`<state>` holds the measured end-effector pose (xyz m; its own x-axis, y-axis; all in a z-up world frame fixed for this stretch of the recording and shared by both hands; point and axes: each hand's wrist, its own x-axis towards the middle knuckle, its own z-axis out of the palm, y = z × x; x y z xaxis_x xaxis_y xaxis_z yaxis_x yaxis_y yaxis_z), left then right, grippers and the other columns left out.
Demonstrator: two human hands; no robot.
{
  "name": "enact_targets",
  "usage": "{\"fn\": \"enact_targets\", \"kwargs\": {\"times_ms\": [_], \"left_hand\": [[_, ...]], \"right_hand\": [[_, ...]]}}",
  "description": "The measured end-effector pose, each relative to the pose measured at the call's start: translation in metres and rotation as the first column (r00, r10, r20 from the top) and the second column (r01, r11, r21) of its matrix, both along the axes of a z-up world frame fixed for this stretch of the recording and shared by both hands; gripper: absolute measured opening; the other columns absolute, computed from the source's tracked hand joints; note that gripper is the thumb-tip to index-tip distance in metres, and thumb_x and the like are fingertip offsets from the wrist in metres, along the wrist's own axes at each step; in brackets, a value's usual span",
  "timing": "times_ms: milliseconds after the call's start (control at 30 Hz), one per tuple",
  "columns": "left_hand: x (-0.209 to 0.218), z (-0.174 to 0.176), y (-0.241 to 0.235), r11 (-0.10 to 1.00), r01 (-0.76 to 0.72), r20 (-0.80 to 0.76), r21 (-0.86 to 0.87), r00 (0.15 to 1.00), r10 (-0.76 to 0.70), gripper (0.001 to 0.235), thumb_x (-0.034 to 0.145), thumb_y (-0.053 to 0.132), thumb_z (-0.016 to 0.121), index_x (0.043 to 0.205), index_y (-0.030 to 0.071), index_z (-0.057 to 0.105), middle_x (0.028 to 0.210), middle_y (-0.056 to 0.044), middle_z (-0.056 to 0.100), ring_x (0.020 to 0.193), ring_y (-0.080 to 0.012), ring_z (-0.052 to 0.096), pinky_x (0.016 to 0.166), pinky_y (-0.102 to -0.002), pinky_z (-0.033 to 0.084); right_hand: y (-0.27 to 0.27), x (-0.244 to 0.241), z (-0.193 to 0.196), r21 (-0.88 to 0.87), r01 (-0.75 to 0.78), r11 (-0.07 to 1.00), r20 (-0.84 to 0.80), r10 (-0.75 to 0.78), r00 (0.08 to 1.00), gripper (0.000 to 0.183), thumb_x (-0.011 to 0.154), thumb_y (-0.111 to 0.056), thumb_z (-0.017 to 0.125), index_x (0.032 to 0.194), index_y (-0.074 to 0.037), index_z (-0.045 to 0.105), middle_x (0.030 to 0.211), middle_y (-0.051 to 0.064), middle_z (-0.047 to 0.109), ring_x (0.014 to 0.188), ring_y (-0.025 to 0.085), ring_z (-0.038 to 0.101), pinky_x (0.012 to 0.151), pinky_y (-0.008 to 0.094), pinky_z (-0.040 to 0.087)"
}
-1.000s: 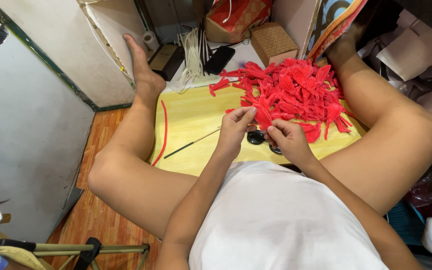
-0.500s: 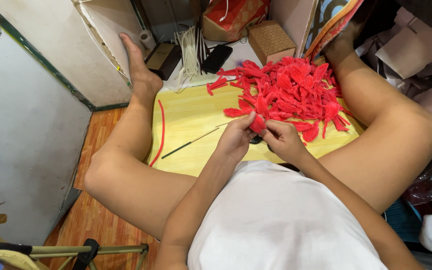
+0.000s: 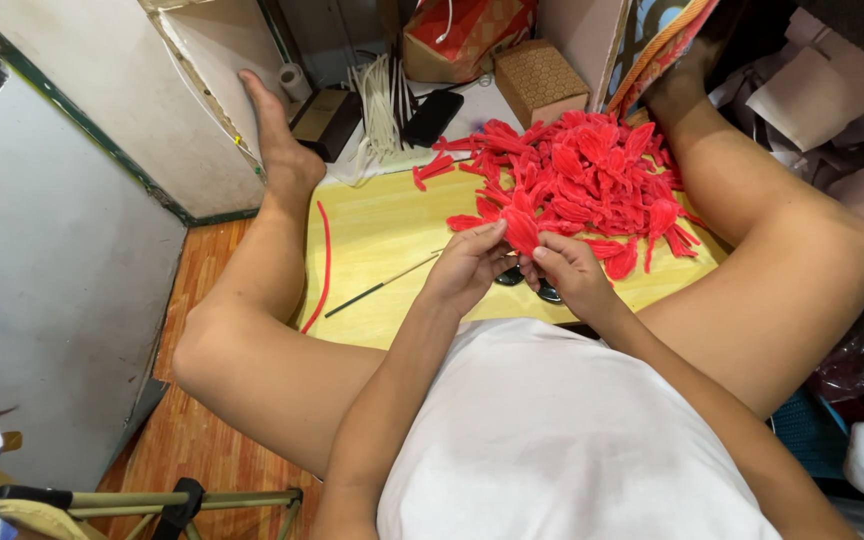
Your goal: The person sits on the floor and separates a pile of red, stringy craft material by hand. They pick up small bundles, pull them apart, and place the separated pieces back onto the pile. The task involves repetitive hand manipulation of the material without using any tools.
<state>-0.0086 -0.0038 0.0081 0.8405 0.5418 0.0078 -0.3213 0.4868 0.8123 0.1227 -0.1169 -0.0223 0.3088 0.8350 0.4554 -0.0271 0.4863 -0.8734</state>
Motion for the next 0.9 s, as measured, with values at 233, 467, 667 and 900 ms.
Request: {"fn": "enact_targets", "kwargs": {"times_ms": [233, 467, 667, 900], "left_hand": [[0.003, -0.007, 0.006, 0.931, -0.090, -0.103, 0.353, 0.986, 0.134, 0.024, 0.092, 0.026, 0.079, 0.103, 0.005, 0.076, 0.093, -0.004, 0.075, 0.092, -0.0113, 0.071, 0.076, -0.020, 0.056], [0.000, 0.017, -0.018, 0.897, -0.181, -0.020, 0.404, 0.978, 0.206, 0.012, 0.090, 0.014, 0.079, 0.094, 0.004, 0.075, 0.080, 0.001, 0.065, 0.067, -0.0046, 0.068, 0.062, -0.018, 0.055], [0.006, -0.004, -0.005, 0.843, -0.252, 0.027, 0.475, 0.962, 0.272, 0.012, 0.091, 0.013, 0.080, 0.092, 0.002, 0.075, 0.082, -0.003, 0.063, 0.070, -0.0092, 0.070, 0.061, -0.021, 0.057], [-0.002, 0.001, 0.003, 0.842, -0.242, 0.002, 0.483, 0.961, 0.276, 0.017, 0.095, 0.017, 0.075, 0.106, 0.004, 0.075, 0.091, -0.003, 0.066, 0.084, -0.0075, 0.068, 0.071, -0.022, 0.058]], "right_hand": [[0.004, 0.011, -0.011, -0.030, 0.088, 0.996, -0.003, -0.089, 0.996, 0.021, 0.107, -0.012, 0.052, 0.097, 0.002, 0.064, 0.077, 0.012, 0.063, 0.066, 0.014, 0.062, 0.060, 0.027, 0.055], [0.002, -0.006, 0.000, -0.009, 0.017, 1.000, -0.264, -0.019, 0.964, 0.019, 0.103, -0.015, 0.056, 0.097, 0.002, 0.066, 0.076, 0.015, 0.067, 0.062, 0.016, 0.063, 0.056, 0.027, 0.051], [0.001, -0.005, 0.000, -0.005, -0.017, 1.000, -0.433, 0.013, 0.901, 0.018, 0.103, -0.017, 0.057, 0.100, -0.002, 0.066, 0.083, 0.014, 0.072, 0.068, 0.015, 0.067, 0.061, 0.027, 0.050], [0.001, 0.018, -0.006, 0.006, 0.185, 0.983, -0.341, -0.172, 0.924, 0.018, 0.107, -0.021, 0.053, 0.101, -0.006, 0.061, 0.084, 0.010, 0.064, 0.070, 0.014, 0.059, 0.062, 0.023, 0.047]]}}
